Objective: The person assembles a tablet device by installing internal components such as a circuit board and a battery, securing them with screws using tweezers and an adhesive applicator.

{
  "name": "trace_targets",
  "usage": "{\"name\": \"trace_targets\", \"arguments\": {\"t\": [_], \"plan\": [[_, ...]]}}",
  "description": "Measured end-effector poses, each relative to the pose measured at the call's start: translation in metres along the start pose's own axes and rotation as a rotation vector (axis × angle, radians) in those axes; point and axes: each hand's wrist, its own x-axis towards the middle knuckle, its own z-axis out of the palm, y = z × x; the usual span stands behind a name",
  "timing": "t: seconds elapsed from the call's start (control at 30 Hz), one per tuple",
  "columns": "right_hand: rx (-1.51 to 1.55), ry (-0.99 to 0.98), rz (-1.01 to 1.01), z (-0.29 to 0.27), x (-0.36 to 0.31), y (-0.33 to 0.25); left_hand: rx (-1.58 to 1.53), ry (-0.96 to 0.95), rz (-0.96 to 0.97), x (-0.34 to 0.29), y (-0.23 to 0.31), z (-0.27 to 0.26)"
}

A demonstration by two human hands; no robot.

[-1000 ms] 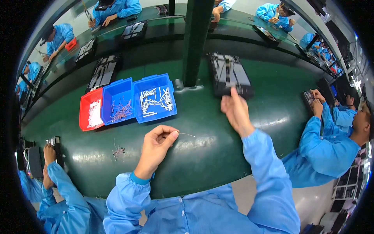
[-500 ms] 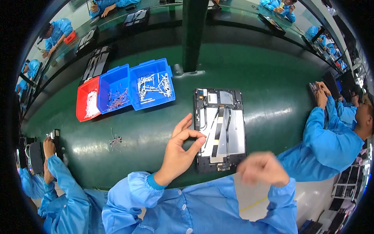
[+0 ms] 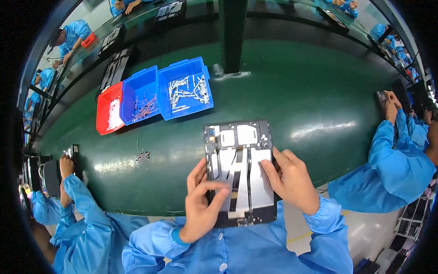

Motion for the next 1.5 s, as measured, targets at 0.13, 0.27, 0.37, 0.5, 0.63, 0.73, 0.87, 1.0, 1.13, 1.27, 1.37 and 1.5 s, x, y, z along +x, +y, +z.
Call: {"name": "trace_targets", "arguments": {"t": [0.13,0.27,0.37,0.5,0.63,0.73,0.87,1.0,1.13,1.27,1.37,1.5], "plan": [[-0.233,0.053,-0.229,-0.017,0.016,0.004,0.127,-0.006,0.003,0.009,0.004,-0.040],[0.303,-0.048,-0.466,-0.002,0.036,-0.043,-0.017,0.085,0.032,0.033,0.013,-0.047],[0.405,-0.241,-0.361,0.018,0.038,-0.069,0.030,0.087,0.133,0.038,0.011,-0.044],[0.405,-0.174,-0.542,0.048,0.040,-0.059,0.157,0.091,0.247,0.035,0.009,-0.049],[0.380,-0.116,-0.536,0.050,0.039,-0.060,0.243,0.110,0.274,0.034,0.006,-0.049],[0.382,-0.099,-0.555,0.050,0.042,-0.059,0.268,0.110,0.257,0.037,0.004,-0.050],[0.332,-0.084,-0.569,0.052,0.049,-0.051,0.215,0.053,0.071,0.041,0.006,-0.050],[0.298,-0.147,-0.531,0.052,0.055,-0.038,0.031,-0.101,-0.366,0.049,0.012,-0.058],[0.256,-0.189,-0.521,0.060,0.053,-0.030,-0.097,-0.157,-0.547,0.057,0.007,-0.062],[0.213,-0.185,-0.543,0.065,0.054,-0.026,-0.123,-0.172,-0.585,0.064,0.007,-0.061],[0.212,-0.198,-0.521,0.065,0.053,-0.025,-0.073,-0.189,-0.596,0.066,0.007,-0.060],[0.187,-0.195,-0.522,0.065,0.052,-0.023,-0.015,-0.197,-0.611,0.069,0.009,-0.057]]}}
